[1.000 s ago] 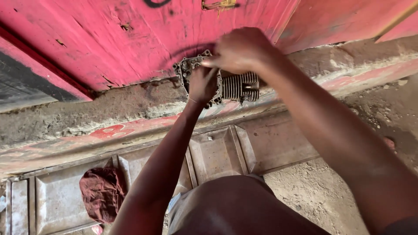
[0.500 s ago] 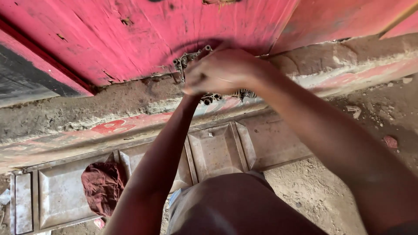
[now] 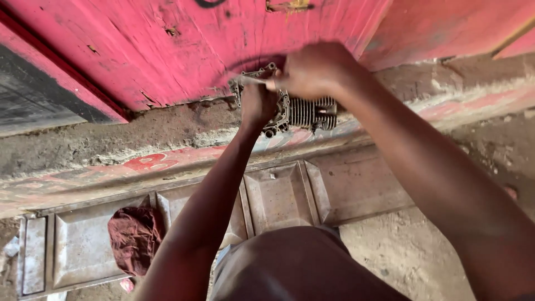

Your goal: Inspecting and manipulating internal components of a motorcycle engine casing using a tool and hands.

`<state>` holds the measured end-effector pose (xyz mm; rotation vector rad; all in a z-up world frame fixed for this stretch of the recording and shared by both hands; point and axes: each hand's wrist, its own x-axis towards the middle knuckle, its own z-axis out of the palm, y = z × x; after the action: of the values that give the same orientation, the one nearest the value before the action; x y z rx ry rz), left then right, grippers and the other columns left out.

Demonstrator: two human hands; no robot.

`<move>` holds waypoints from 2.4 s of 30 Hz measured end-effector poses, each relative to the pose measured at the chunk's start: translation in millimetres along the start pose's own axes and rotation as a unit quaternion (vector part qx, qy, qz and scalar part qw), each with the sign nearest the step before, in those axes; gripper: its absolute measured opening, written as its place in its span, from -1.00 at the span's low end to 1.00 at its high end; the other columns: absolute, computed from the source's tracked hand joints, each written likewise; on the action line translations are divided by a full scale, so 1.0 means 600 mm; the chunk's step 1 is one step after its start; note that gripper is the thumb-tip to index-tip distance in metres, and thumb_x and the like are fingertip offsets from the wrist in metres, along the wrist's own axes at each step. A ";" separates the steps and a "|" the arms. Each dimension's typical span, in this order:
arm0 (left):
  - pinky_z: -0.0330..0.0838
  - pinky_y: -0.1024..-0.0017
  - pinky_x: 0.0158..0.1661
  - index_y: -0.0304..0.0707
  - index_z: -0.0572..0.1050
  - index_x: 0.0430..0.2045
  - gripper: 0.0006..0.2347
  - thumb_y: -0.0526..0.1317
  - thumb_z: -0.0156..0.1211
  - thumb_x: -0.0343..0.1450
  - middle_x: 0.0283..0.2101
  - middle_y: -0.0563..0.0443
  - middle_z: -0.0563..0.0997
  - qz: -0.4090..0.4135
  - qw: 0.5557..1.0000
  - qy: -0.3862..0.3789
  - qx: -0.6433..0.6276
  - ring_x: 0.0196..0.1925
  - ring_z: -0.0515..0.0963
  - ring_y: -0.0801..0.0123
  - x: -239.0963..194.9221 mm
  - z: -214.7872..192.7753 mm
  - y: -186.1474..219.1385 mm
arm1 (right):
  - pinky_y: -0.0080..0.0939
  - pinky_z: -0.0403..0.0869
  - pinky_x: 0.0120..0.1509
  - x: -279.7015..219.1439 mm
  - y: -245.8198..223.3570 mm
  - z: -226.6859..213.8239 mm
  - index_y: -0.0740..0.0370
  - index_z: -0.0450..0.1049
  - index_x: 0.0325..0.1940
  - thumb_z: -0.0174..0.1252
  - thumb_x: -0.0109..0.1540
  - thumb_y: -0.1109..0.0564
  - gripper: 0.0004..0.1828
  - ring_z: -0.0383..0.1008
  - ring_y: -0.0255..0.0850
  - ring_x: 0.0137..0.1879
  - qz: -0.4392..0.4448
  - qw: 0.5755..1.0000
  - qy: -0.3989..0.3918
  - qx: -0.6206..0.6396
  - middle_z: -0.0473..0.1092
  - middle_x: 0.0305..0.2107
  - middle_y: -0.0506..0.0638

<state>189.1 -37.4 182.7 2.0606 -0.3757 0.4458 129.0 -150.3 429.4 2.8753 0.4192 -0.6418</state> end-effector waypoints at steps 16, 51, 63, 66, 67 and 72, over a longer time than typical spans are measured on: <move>0.54 0.24 -0.46 -0.36 0.56 -0.51 -0.70 -0.37 -0.21 0.51 -0.47 -0.18 0.65 -0.111 0.986 -0.043 0.114 -0.49 0.65 0.12 0.014 0.072 -0.174 | 0.15 0.45 0.12 0.034 -0.028 -0.006 -0.32 0.50 0.22 -0.27 0.40 -0.52 -0.41 0.49 -0.11 -0.38 -0.059 0.996 0.068 0.006 0.32 -0.65 0.01; 0.50 0.45 -0.62 -0.23 0.41 -0.46 -0.74 -0.14 -0.19 0.55 -0.56 0.01 0.56 -0.024 0.991 -0.121 -0.057 -0.67 0.51 0.39 0.028 -0.026 0.032 | -0.16 0.70 -0.41 0.071 -0.010 0.105 0.15 0.50 0.24 0.09 0.34 0.41 -0.59 0.62 -0.21 -0.47 -0.315 0.890 0.297 0.142 0.59 -0.20 0.22; 0.49 0.37 -0.59 -0.26 0.42 -0.46 -0.78 -0.17 -0.15 0.50 -0.53 -0.05 0.59 -0.021 0.989 -0.138 -0.055 -0.64 0.53 0.31 -0.015 -0.039 0.025 | -0.37 0.20 -0.77 0.066 0.001 0.123 0.08 0.43 0.38 0.04 0.33 0.40 -0.45 0.09 -0.41 -0.80 -0.281 0.917 0.211 0.190 0.41 -0.72 -0.02; 0.48 0.35 -0.59 -0.26 0.42 -0.46 -0.79 -0.17 -0.14 0.49 -0.52 -0.06 0.59 -0.021 0.989 -0.137 -0.051 -0.63 0.54 0.29 -0.016 -0.036 0.028 | 0.11 0.57 0.02 0.061 -0.005 0.111 0.14 0.48 0.30 0.05 0.29 0.39 -0.51 0.61 0.08 -0.04 -0.336 0.886 0.252 0.196 0.54 0.01 0.21; 0.48 0.35 -0.59 -0.26 0.42 -0.46 -0.79 -0.17 -0.14 0.49 -0.52 -0.06 0.59 -0.022 0.989 -0.137 -0.051 -0.63 0.54 0.29 -0.017 -0.036 0.029 | 0.11 0.57 0.02 0.060 -0.007 0.110 0.14 0.48 0.30 0.05 0.29 0.39 -0.51 0.61 0.08 -0.04 -0.336 0.886 0.251 0.196 0.54 0.01 0.21; 0.48 0.31 -0.57 -0.28 0.43 -0.46 -0.80 -0.18 -0.12 0.46 -0.51 -0.09 0.61 -0.012 0.989 -0.139 -0.048 -0.62 0.55 0.24 -0.024 -0.039 0.035 | 0.09 0.53 0.17 0.070 -0.004 0.124 0.12 0.44 0.32 -0.01 0.32 0.40 -0.50 0.56 0.09 0.12 -0.333 0.894 0.219 0.203 0.48 0.11 0.19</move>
<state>163.6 -26.3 203.1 2.0329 -0.5276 0.1224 135.7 -154.5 344.4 3.2369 1.5514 -0.1376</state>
